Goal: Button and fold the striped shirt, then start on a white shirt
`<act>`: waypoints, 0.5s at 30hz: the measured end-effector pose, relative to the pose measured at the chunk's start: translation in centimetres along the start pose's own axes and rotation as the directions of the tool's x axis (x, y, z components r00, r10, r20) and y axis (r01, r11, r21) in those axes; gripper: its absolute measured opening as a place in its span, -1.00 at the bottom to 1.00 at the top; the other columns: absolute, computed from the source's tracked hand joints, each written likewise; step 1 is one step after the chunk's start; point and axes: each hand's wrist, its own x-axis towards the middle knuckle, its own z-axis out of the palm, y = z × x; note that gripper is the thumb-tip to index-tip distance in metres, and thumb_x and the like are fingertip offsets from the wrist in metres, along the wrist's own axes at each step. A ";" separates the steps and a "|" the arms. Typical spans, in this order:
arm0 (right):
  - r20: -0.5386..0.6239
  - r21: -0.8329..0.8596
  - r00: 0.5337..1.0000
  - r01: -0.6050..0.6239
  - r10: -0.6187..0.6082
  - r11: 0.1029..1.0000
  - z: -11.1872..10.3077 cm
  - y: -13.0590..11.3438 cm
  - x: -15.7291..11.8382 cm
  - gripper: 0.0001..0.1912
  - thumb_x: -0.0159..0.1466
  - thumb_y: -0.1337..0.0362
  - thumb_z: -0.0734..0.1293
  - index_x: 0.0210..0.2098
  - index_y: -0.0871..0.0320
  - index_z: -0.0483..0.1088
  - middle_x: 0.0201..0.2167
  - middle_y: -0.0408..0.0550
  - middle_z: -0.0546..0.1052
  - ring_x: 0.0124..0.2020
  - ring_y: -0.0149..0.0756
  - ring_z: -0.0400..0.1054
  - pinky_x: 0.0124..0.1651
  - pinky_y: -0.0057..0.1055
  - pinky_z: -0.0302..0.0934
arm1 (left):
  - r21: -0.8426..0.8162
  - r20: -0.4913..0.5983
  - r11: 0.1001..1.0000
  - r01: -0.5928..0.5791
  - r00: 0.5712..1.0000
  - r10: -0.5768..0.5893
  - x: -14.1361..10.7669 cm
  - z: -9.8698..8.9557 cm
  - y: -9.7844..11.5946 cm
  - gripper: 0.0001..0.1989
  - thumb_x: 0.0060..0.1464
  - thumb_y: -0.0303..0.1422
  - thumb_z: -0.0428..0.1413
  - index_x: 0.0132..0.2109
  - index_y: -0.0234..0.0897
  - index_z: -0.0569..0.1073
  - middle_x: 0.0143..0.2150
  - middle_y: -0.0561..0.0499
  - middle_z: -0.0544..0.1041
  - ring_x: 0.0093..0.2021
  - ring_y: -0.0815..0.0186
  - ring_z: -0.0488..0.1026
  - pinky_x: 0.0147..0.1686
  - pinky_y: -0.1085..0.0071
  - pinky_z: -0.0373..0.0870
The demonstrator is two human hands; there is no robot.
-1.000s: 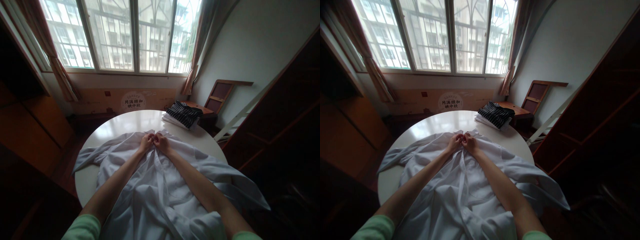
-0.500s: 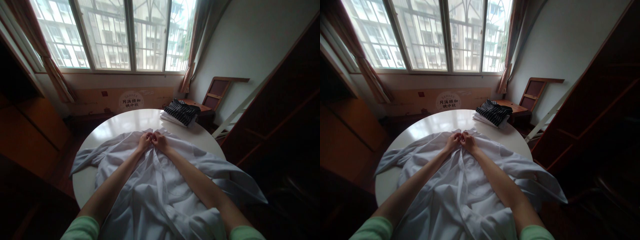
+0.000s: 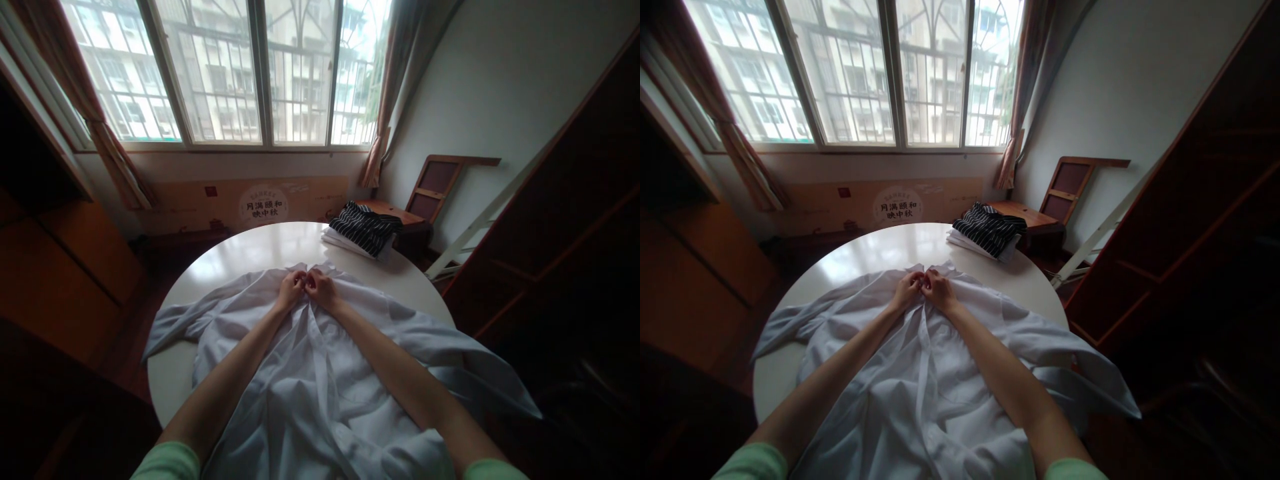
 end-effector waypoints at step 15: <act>0.011 0.010 1.000 0.007 -0.007 1.000 0.0 -0.1 -0.1 -0.92 0.04 0.44 0.21 -0.44 0.18 0.24 -0.51 -0.17 0.31 -0.51 -0.43 0.19 -0.40 -0.52 0.08 | 0.015 -0.004 1.000 -0.008 1.000 0.008 0.0 0.0 0.0 -0.78 -0.08 -0.57 -0.06 -0.34 -0.32 0.46 -0.33 -0.02 0.51 -0.28 0.33 0.41 -0.18 0.40 0.32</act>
